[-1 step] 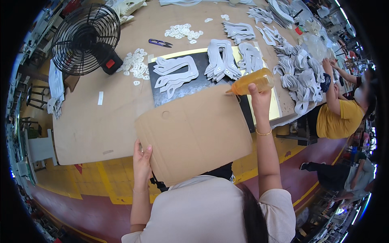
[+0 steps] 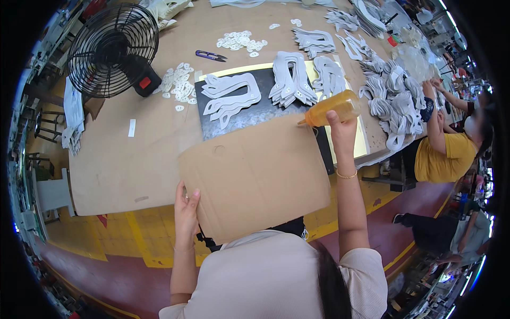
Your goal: The person cuts a piece of cardboard with a utility knife, then applies glue from a squeeze bottle across the surface of the cardboard piece. The person spreads the glue evenly over the cardboard and places the glued piece on the table.
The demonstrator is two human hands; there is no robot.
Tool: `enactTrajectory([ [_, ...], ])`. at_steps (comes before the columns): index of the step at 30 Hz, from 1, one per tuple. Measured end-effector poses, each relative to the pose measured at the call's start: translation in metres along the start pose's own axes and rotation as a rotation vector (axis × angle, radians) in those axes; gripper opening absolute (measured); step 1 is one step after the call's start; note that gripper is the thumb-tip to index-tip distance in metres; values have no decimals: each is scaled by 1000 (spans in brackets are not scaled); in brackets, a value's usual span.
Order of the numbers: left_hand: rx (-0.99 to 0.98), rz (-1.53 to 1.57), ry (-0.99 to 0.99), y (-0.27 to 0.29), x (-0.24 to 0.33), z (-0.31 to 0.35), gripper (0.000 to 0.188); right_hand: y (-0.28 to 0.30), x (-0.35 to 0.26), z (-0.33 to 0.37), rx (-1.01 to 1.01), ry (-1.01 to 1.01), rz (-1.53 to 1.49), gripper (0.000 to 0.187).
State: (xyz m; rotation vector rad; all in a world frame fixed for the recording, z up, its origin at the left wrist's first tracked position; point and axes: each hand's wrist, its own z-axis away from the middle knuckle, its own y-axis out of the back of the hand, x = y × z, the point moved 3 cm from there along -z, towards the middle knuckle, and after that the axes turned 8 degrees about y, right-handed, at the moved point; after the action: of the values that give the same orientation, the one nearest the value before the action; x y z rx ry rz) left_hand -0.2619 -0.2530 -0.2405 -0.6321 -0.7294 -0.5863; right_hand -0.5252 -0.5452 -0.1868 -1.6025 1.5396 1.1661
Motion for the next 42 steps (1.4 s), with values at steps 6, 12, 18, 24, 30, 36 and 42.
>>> enactTrajectory([
  [6, 4, -167, 3, 0, 8, -24, 60, 12, -4, 9, -76, -73, 31, 46],
  [12, -39, -286, -45, -10, 18, -24, 73, 28, -2, 9, 63, -2, 73, 44],
  [18, -32, -355, -104, -7, 23, -41, 75, 43, 15, 13, 157, 5, 6, 50],
  [24, -57, -406, -99, -6, 46, -57, 73, 48, 21, 13, 119, 16, 39, 54],
  [30, -56, -371, -53, -16, 27, -38, 71, 34, 24, 6, -5, -75, -230, 68],
  [36, -47, -272, -31, -22, 16, -22, 70, 8, 9, 8, -34, -206, -395, 69],
  [42, 61, -257, -106, -19, -3, -16, 71, 60, 16, 17, 178, -38, 58, 54],
])
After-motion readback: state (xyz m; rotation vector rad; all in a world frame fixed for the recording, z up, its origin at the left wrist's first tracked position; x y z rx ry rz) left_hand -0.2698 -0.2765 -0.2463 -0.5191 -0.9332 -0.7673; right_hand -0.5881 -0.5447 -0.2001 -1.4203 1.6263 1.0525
